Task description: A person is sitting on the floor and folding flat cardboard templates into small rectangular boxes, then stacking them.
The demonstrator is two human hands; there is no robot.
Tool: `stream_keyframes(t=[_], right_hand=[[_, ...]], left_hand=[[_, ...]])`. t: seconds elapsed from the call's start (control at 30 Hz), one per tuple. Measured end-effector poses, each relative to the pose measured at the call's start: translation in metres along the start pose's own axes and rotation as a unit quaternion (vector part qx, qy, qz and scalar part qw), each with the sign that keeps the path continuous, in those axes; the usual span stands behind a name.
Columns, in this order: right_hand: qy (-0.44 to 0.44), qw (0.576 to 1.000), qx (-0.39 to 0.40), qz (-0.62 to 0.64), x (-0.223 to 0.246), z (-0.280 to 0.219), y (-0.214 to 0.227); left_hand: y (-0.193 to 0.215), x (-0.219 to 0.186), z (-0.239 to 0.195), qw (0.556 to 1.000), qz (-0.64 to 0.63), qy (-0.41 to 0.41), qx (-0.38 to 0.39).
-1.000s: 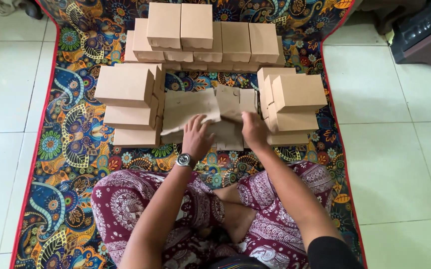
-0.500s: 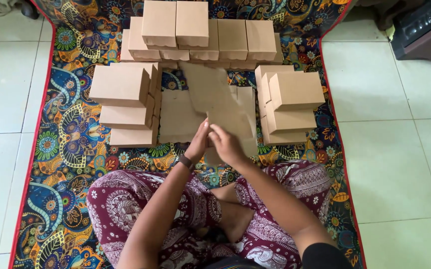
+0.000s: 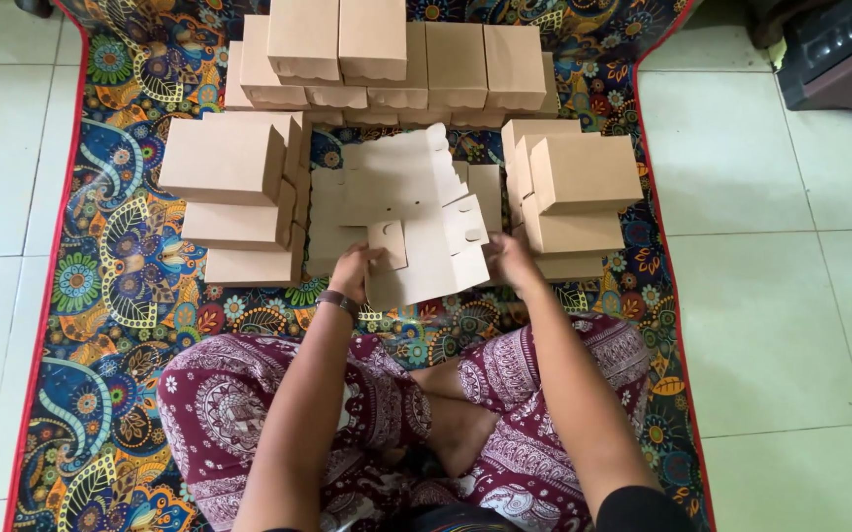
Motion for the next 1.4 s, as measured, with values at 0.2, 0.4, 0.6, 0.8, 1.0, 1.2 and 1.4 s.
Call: stream_keyframes(t=[0.2, 0.4, 0.6, 0.8, 1.0, 1.2, 1.4], right_hand=[[0.078, 0.963, 0.216, -0.139, 0.075, -0.032, -0.045], [0.163, 0.845, 0.210, -0.463, 0.053, -0.024, -0.080], [0.192, 0.894, 0.201, -0.350, 0.041, -0.014, -0.080], [0.091, 0.935, 0.228, -0.255, 0.057, -0.014, -0.068], [0.086, 0.894, 0.270, -0.348, 0.049, -0.006, -0.065], [0.166, 0.807, 0.245, -0.511, 0.020, 0.006, -0.086], [0.207, 0.801, 0.214, -0.520, 0.035, -0.010, -0.091]], left_hand=[[-0.028, -0.028, -0.052, 0.916, 0.330, -0.223, -0.050], [-0.031, 0.004, -0.018, 0.692, 0.552, -0.458, 0.083], [-0.042, -0.028, -0.048, 0.606, 0.750, -0.254, 0.074], [-0.019, -0.017, -0.015, 0.596, 0.768, -0.213, 0.096], [-0.025, -0.034, -0.035, 0.571, 0.784, -0.211, 0.119], [-0.029, -0.030, -0.030, 0.527, 0.814, -0.233, 0.080], [-0.038, -0.017, -0.034, 0.528, 0.800, -0.283, 0.036]])
Point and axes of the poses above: each hand's wrist, its own z-axis towards the middle knuckle, its own y-axis out of the back of the hand, x = y × z, the point moved 3 cm from there along z, towards the middle knuckle, and after that the axes turned 1 degree about -z, right-handed, at the moved point
